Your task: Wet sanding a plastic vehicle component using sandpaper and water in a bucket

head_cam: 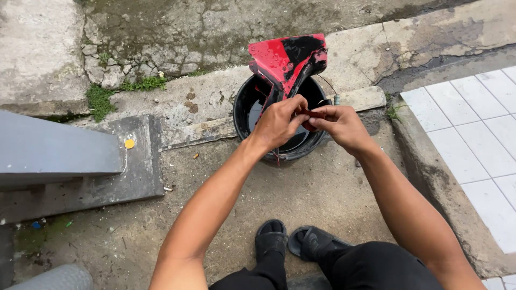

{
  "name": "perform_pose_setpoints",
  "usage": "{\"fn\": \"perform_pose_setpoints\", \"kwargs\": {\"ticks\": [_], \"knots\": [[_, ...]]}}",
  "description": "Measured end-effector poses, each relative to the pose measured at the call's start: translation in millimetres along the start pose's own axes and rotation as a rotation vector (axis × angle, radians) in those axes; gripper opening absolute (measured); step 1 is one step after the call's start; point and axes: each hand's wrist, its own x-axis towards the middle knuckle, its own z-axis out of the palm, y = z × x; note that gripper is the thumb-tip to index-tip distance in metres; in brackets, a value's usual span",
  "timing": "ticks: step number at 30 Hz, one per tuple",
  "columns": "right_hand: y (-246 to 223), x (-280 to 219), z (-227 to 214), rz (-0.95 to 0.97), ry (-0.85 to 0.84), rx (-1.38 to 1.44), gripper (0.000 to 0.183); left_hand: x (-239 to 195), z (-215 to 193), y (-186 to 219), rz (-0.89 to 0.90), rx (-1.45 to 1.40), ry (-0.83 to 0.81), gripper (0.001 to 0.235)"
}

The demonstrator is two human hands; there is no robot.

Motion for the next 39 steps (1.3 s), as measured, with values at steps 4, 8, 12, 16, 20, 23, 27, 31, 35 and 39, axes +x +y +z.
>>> {"fn": "perform_pose_setpoints", "kwargs": {"ticks": [4,8,12,16,20,23,27,31,35,39], "knots": [[35.3,15.7,-11.8,-0.128,0.028,-0.201,0.025,-12.8,-4.9,-8.6,0.004,0.044,-0.057,0.022],[94.2,39.9,-27.5,-0.285,0.112,-0.669,0.023,-27.6,-1.5,-32.8,0.078,0.273,-0.081,0.029],[146.5,61.7,-9.1,-0.529,0.125,-1.119,0.02,-41.6,1.3,-44.4,0.22,0.484,-0.039,0.023],[182.5,93.2,22.9,-0.567,0.082,-1.34,0.017,-49.3,-2.5,-51.2,0.257,0.535,-0.043,0.022],[231.1,134.1,53.4,-0.223,-0.006,-1.745,0.02,-52.4,-13.1,-46.2,0.253,0.543,0.01,0.019],[348.1,165.9,46.1,-0.034,-0.18,-1.94,0.034,-55.6,-18.2,-39.2,0.229,0.53,0.045,0.019],[387.5,157.8,64.1,0.011,-0.161,-1.826,0.02,-64.0,-14.8,-37.5,0.198,0.515,0.092,0.018],[338.6,153.6,64.7,-0.134,-0.281,-1.821,0.02,-75.6,-0.3,-52.2,0.252,0.543,0.1,0.016],[267.1,152.6,67.5,-0.155,-0.256,-1.924,0.01,-82.2,15.4,-62.2,0.395,0.72,0.139,0.025],[283.0,151.7,65.5,-0.099,-0.168,-1.876,0.015,-71.2,11.7,-41.7,0.332,0.953,0.283,0.036]]}}
